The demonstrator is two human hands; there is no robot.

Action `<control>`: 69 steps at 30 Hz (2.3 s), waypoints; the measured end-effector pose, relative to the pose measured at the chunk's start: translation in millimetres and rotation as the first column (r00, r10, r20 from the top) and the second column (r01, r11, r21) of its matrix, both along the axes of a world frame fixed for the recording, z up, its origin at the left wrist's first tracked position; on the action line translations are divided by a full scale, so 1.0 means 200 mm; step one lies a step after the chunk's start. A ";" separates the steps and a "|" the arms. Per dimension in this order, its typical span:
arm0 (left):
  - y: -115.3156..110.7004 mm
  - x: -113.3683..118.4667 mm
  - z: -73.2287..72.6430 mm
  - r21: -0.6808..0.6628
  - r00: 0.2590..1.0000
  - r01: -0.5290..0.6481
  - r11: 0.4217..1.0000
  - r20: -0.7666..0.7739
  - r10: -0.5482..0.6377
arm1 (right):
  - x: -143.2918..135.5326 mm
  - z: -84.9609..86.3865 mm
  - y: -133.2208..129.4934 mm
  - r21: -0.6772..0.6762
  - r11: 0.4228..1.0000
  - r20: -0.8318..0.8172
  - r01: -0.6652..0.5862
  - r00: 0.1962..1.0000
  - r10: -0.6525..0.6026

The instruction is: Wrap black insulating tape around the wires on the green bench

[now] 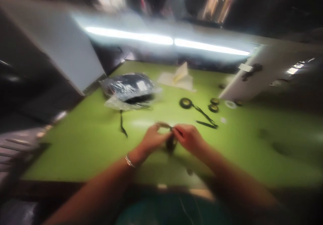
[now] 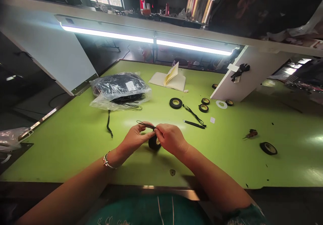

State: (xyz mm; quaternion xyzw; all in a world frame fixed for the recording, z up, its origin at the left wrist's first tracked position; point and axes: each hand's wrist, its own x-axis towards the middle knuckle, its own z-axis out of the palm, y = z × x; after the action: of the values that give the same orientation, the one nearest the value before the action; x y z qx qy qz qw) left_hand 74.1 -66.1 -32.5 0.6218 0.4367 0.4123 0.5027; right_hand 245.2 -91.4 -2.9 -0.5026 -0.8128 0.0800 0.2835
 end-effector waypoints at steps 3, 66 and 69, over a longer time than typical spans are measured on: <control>-0.02 0.01 0.01 0.106 0.996 -0.025 0.994 -0.087 0.035 | -0.01 0.02 -0.02 0.037 0.999 0.015 0.031 0.999 -0.031; -0.05 0.00 0.06 -0.218 0.990 0.052 0.974 0.143 -0.021 | -0.03 0.01 -0.04 0.015 0.999 -0.078 0.045 0.996 -0.043; -0.04 0.00 0.05 -0.231 0.991 0.025 0.973 0.130 0.005 | -0.04 -0.01 -0.05 0.073 0.996 -0.048 0.049 0.998 -0.045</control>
State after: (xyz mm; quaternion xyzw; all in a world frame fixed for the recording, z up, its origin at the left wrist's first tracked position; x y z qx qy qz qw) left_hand 73.5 -73.8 -23.4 0.5327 0.4451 0.3955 0.6014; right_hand 237.5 -101.1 -4.1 -0.5088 -0.7963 0.0549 0.3226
